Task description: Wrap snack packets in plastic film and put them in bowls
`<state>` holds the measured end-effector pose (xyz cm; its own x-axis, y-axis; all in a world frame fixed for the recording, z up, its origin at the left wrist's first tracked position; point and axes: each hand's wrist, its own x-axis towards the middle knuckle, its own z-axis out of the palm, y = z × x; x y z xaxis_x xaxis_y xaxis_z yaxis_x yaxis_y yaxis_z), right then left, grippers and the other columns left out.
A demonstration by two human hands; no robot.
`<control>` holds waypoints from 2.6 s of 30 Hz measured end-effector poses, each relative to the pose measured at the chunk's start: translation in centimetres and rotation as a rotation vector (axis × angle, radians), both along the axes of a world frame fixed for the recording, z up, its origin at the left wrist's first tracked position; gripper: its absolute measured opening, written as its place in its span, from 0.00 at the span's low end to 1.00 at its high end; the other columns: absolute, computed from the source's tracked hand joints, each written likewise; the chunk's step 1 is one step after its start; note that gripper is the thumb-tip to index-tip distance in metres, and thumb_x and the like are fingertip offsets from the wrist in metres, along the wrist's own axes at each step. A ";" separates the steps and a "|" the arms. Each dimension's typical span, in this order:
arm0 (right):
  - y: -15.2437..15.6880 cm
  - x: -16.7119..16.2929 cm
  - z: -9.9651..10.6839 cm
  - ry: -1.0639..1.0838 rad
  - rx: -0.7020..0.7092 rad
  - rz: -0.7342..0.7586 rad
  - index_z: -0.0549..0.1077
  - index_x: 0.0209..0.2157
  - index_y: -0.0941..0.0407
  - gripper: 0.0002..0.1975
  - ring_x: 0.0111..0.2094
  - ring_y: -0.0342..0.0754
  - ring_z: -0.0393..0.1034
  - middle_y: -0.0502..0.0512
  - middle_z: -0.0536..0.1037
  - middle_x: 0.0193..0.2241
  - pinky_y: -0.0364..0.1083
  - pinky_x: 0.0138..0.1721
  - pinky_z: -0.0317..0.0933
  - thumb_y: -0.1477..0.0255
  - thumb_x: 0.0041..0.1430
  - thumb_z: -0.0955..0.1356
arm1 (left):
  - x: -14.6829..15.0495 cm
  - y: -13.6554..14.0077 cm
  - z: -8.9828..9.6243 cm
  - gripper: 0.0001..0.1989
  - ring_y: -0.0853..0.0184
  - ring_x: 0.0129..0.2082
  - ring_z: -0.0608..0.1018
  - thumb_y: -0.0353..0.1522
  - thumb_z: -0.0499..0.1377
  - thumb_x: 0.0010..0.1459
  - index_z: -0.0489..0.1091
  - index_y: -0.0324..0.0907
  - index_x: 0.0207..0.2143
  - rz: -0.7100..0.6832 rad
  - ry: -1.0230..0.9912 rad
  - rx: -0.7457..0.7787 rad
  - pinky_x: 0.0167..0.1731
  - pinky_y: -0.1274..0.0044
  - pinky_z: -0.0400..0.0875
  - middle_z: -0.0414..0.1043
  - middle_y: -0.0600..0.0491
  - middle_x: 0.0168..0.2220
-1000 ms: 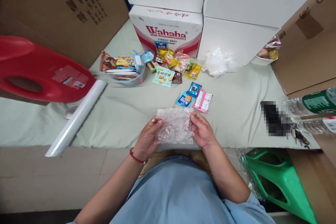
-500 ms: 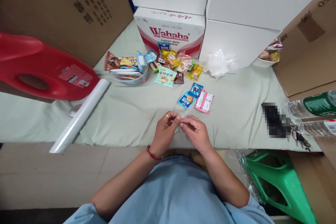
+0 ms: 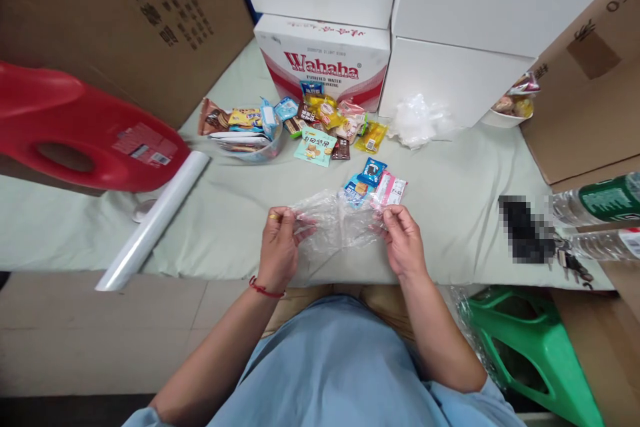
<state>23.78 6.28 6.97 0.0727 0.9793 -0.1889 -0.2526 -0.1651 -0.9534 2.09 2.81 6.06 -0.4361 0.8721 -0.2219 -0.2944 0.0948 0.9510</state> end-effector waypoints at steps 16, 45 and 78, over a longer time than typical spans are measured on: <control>2.7 2.3 -2.0 -0.232 -0.105 -0.073 0.73 0.31 0.54 0.21 0.17 0.39 0.53 0.43 0.69 0.19 0.42 0.17 0.45 0.53 0.45 0.77 | -5.1 1.2 -1.9 0.10 0.54 0.50 0.72 0.33 0.59 0.61 0.68 0.41 0.44 0.195 1.249 0.135 0.52 0.60 0.66 0.70 0.41 0.46; 2.3 3.3 -1.0 -0.044 -0.008 -0.330 0.74 0.41 0.53 0.26 0.37 0.46 0.75 0.53 0.79 0.41 0.45 0.33 0.73 0.46 0.52 0.74 | 2.0 0.5 -3.8 0.12 0.61 0.48 0.81 0.34 0.49 0.72 0.73 0.43 0.42 -0.412 1.188 0.160 0.45 0.69 0.74 0.80 0.46 0.49; -1.2 -3.8 0.6 -0.227 0.059 0.361 0.77 0.30 0.54 0.10 0.24 0.42 0.61 0.47 0.70 0.23 0.42 0.27 0.59 0.63 0.61 0.70 | 3.3 -0.3 -0.7 0.23 0.67 0.33 0.73 0.50 0.51 0.69 0.69 0.43 0.30 -0.263 0.298 0.085 0.37 0.75 0.68 0.72 0.54 0.30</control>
<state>20.00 5.12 7.61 -0.2434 0.9581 -0.1507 0.0288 -0.1482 -0.9885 5.35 2.50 5.38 -0.2300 0.9723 -0.0418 0.0187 0.0474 0.9987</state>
